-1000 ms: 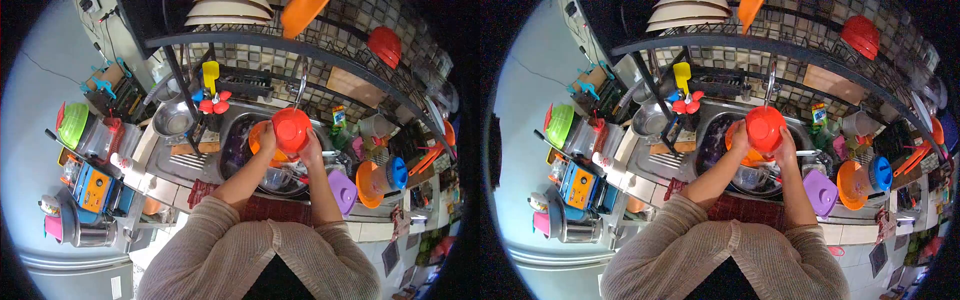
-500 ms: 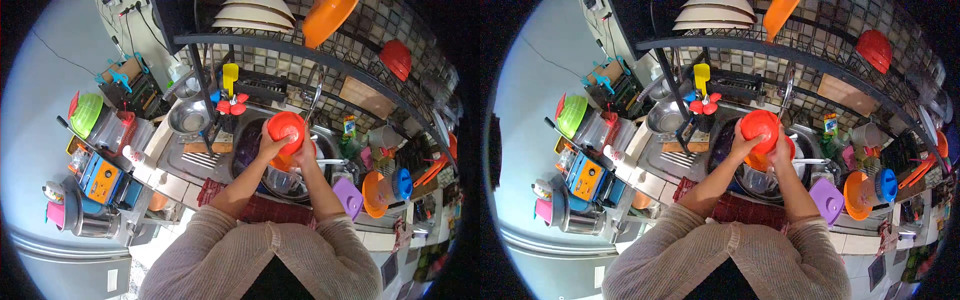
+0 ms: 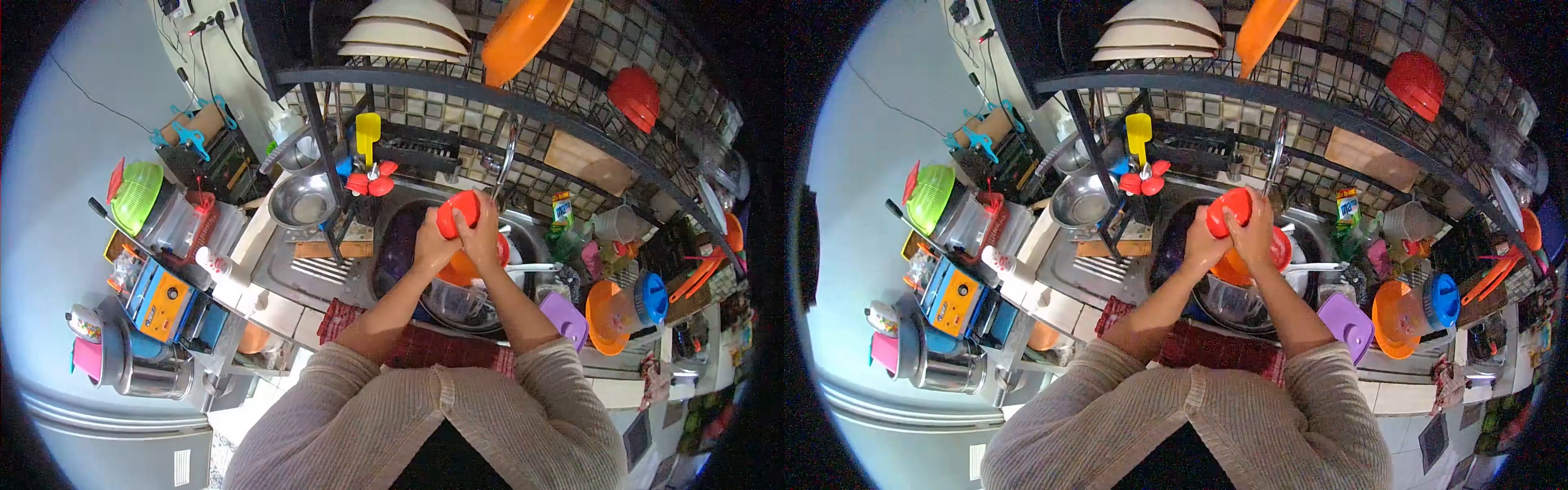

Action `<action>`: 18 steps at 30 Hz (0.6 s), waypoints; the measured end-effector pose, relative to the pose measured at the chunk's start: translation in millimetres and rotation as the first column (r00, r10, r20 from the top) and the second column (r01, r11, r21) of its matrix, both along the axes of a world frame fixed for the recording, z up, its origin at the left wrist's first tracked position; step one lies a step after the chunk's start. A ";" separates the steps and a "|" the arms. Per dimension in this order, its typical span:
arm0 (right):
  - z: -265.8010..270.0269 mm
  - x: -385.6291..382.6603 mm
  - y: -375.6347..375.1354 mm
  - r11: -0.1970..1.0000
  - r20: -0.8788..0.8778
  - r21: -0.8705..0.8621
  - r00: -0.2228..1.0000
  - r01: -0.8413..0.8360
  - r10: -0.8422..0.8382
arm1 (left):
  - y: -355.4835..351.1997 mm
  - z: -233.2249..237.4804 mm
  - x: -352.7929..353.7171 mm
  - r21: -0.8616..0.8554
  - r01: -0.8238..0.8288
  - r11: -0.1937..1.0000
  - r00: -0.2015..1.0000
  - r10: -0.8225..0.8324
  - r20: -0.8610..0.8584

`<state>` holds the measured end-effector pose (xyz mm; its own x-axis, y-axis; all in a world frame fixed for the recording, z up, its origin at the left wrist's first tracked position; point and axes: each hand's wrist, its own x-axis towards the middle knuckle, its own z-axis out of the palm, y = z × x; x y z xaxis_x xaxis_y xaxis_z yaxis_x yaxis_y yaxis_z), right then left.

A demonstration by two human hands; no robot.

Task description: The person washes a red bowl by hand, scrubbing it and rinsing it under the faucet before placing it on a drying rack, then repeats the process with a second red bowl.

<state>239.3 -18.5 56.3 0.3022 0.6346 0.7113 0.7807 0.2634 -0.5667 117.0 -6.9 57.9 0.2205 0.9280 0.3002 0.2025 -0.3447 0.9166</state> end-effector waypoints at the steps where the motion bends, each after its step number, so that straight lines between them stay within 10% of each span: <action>1: -4.0 4.7 5.3 1.000 0.004 0.012 1.000 0.002 -0.002 | 2.2 -2.7 1.6 0.071 -0.009 0.997 1.000 0.011 -0.021; 7: -23.4 45.6 23.0 0.999 -0.343 -0.033 0.938 0.034 -0.043 | 9.4 -3.6 17.9 0.244 0.143 0.959 0.988 -0.126 -0.086; 12: -30.5 83.8 19.7 0.996 -0.559 -0.033 0.827 -0.087 0.054 | 25.4 -14.4 33.5 0.017 0.410 0.912 0.907 -0.410 0.098; 18: -44.3 108.3 9.4 0.999 -0.731 -0.012 0.682 -0.053 0.027 | 40.5 -16.1 76.8 -0.097 0.166 0.981 0.977 -0.151 0.152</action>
